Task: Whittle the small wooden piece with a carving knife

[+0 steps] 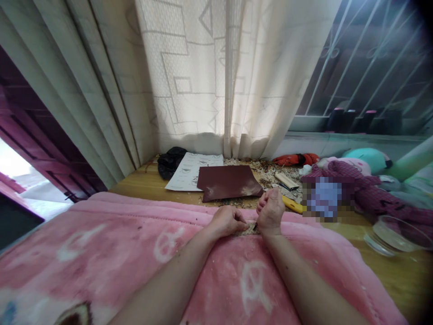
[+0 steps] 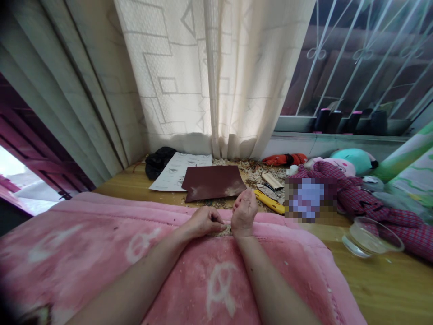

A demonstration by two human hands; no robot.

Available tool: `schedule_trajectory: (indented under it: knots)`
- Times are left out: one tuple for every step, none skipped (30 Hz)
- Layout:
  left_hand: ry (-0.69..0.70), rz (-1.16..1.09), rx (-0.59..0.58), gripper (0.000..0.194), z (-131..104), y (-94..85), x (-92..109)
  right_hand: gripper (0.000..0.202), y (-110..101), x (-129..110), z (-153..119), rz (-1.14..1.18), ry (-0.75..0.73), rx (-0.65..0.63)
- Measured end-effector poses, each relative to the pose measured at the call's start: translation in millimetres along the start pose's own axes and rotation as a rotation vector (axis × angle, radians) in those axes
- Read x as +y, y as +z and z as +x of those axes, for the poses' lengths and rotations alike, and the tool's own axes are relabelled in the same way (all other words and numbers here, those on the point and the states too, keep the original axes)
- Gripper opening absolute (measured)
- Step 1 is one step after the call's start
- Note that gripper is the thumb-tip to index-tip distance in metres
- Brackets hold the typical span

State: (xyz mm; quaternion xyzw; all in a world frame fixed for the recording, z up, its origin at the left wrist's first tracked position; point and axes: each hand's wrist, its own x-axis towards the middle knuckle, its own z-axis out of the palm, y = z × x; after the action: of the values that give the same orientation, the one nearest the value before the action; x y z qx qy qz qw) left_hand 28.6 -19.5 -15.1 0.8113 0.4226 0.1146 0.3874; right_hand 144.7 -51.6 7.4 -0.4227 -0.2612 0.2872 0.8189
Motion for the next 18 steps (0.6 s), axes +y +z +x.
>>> schedule_trajectory:
  knots:
    - [-0.008, 0.0, -0.006, 0.029, 0, 0.3, -1, 0.039, 0, 0, 0, 0.016, 0.013, -0.031]
    - [-0.015, 0.0, -0.013, 0.03, 0, 0.7, -1, 0.039, 1, 0, 0, 0.038, 0.035, -0.072]
    - [-0.019, -0.002, -0.02, 0.029, 1, 1.0, -2, 0.039, 1, 0, 1, 0.065, 0.065, -0.121]
    - [-0.018, -0.005, -0.025, 0.029, 1, 1.5, -3, 0.038, 1, -1, 1, 0.093, 0.102, -0.173]
    - [-0.015, -0.008, -0.027, 0.028, 2, 1.9, -4, 0.038, 1, -1, 2, 0.119, 0.143, -0.226]
    - [-0.011, -0.011, -0.026, 0.027, 2, 2.2, -4, 0.038, 1, -1, 3, 0.14, 0.184, -0.274]
    - [-0.006, -0.014, -0.024, 0.027, 2, 2.4, -5, 0.038, 2, -1, 4, 0.154, 0.223, -0.318]
    - [-0.003, -0.014, -0.023, 0.027, 2, 2.5, -5, 0.038, 2, -1, 5, 0.163, 0.256, -0.355]
    - [-0.002, -0.015, -0.023, 0.027, 2, 2.4, -5, 0.039, 2, -1, 6, 0.169, 0.284, -0.385]
    - [-0.003, -0.015, -0.025, 0.027, 2, 2.2, -5, 0.039, 3, -1, 6, 0.175, 0.308, -0.407]
    - [-0.005, -0.015, -0.029, 0.027, 2, 1.9, -4, 0.039, 3, -1, 7, 0.181, 0.328, -0.423]
    - [-0.007, -0.015, -0.031, 0.027, 1, 1.5, -4, 0.039, 3, -1, 8, 0.186, 0.344, -0.43]
    - [-0.01, -0.015, -0.029, 0.027, 1, 1.1, -3, 0.04, 3, 0, 9, 0.191, 0.357, -0.429]
    - [-0.012, -0.016, -0.025, 0.027, 0, 0.8, -3, 0.04, 3, 0, 10, 0.195, 0.366, -0.422]
    - [-0.014, -0.018, -0.018, 0.028, 0, 0.5, -2, 0.04, 3, 0, 11, 0.2, 0.368, -0.408]
    - [-0.015, -0.019, -0.013, 0.028, 0, 0.3, -2, 0.04, 3, 1, 12, 0.204, 0.364, -0.387]
    - [-0.015, -0.02, -0.01, 0.028, 0, 0.2, -1, 0.04, 2, 1, 12, 0.206, 0.352, -0.359]
    - [-0.013, -0.02, -0.011, 0.028, 0, 0.0, -1, 0.04, 1, 1, 13, 0.206, 0.335, -0.322]
